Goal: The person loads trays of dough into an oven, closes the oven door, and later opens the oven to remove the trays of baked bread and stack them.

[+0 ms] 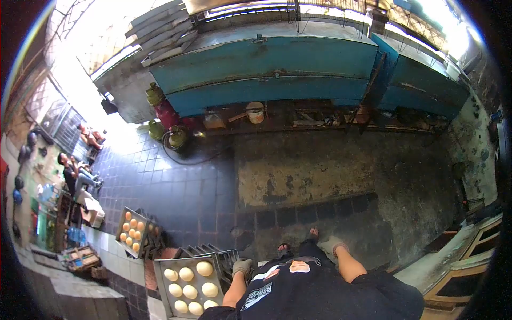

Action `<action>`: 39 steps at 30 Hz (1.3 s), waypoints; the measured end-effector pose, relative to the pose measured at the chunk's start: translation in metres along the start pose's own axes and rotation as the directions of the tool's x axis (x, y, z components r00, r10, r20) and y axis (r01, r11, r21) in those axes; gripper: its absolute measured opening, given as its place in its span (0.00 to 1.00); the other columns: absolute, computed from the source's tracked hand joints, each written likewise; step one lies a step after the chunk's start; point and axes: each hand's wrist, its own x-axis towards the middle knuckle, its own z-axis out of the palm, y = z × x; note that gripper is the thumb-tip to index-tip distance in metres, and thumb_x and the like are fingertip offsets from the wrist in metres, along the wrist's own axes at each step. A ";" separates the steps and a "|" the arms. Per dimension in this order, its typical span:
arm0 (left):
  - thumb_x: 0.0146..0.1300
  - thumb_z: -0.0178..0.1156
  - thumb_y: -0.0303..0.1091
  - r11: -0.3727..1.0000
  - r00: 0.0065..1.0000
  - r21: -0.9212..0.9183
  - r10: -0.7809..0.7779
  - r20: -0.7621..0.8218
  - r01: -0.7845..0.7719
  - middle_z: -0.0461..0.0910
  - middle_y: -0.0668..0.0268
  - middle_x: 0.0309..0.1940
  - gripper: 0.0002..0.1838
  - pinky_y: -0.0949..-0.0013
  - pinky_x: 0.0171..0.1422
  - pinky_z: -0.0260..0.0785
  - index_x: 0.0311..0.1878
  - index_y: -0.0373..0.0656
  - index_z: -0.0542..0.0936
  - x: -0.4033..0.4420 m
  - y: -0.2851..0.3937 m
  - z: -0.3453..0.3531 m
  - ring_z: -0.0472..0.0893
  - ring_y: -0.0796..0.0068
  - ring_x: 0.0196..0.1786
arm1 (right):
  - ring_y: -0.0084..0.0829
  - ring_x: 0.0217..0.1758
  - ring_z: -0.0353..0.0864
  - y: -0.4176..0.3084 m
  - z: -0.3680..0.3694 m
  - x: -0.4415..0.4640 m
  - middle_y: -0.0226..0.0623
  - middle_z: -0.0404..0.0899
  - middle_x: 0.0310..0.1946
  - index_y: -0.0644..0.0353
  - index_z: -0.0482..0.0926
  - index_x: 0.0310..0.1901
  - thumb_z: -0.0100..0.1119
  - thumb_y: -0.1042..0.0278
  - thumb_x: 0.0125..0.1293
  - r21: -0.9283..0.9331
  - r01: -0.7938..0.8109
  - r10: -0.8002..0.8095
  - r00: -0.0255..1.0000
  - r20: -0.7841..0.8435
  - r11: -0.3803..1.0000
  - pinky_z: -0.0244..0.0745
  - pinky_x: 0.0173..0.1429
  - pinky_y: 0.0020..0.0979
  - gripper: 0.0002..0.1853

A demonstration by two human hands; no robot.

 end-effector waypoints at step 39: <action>0.62 0.70 0.50 0.982 0.999 -0.188 0.012 0.043 -0.004 0.98 0.48 0.51 0.26 0.50 0.66 0.85 0.55 0.43 0.98 0.015 -0.030 0.017 0.96 0.46 0.58 | 0.57 0.78 0.87 0.039 0.031 0.030 0.58 0.88 0.74 0.62 0.89 0.74 0.74 0.39 0.66 0.069 0.034 -0.026 0.993 -0.113 0.997 0.83 0.78 0.51 0.42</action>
